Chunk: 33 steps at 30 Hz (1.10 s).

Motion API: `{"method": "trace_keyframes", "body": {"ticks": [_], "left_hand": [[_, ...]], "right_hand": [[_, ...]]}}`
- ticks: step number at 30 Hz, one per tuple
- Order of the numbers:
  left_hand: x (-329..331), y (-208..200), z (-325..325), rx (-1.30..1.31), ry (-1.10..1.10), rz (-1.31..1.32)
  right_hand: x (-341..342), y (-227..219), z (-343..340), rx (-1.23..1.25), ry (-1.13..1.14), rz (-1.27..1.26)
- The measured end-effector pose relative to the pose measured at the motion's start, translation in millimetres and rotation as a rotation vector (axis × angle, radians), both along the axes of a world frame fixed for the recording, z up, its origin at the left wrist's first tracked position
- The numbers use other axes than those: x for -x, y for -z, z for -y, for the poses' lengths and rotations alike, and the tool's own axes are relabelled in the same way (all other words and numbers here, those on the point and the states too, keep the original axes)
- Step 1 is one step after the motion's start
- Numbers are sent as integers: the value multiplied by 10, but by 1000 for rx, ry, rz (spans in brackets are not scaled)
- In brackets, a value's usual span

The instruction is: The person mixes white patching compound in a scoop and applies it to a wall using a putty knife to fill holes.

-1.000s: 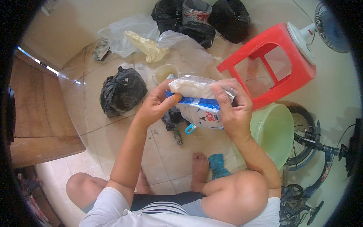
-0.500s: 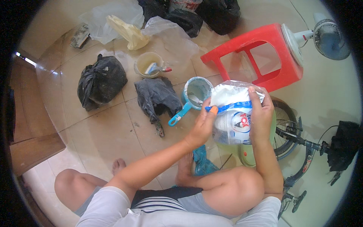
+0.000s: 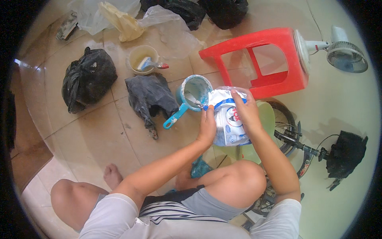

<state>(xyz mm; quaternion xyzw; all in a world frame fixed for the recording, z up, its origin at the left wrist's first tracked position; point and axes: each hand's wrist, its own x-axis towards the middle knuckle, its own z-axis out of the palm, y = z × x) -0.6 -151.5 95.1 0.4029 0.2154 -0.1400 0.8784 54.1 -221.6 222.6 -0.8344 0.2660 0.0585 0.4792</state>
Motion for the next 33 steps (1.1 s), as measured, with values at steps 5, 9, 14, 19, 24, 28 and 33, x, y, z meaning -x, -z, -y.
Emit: {"method": "trace_keyframes", "body": {"ticks": [5, 9, 14, 19, 24, 28, 33], "left_hand": [[-12, -44, -111, -53, 26, 46], [-59, -38, -99, -87, 75, 9], [-112, -41, -55, -25, 168, 7], [-106, -274, -232, -5, 216, 35], [-164, -148, -224, 12, 203, 74], [-187, -124, -188, 109, 204, 29], [-254, -73, -130, 110, 208, 14]], "right_hand": [[-13, 28, -32, 122, -57, -26], [-29, 49, -95, 237, -104, 12], [-53, -13, -138, 322, -121, 36], [-31, -66, -112, 201, -145, -111], [-1, -31, -152, 296, -226, -193], [-33, 19, -125, 221, -251, -163], [-172, 80, -12, 286, -321, -219]]}}
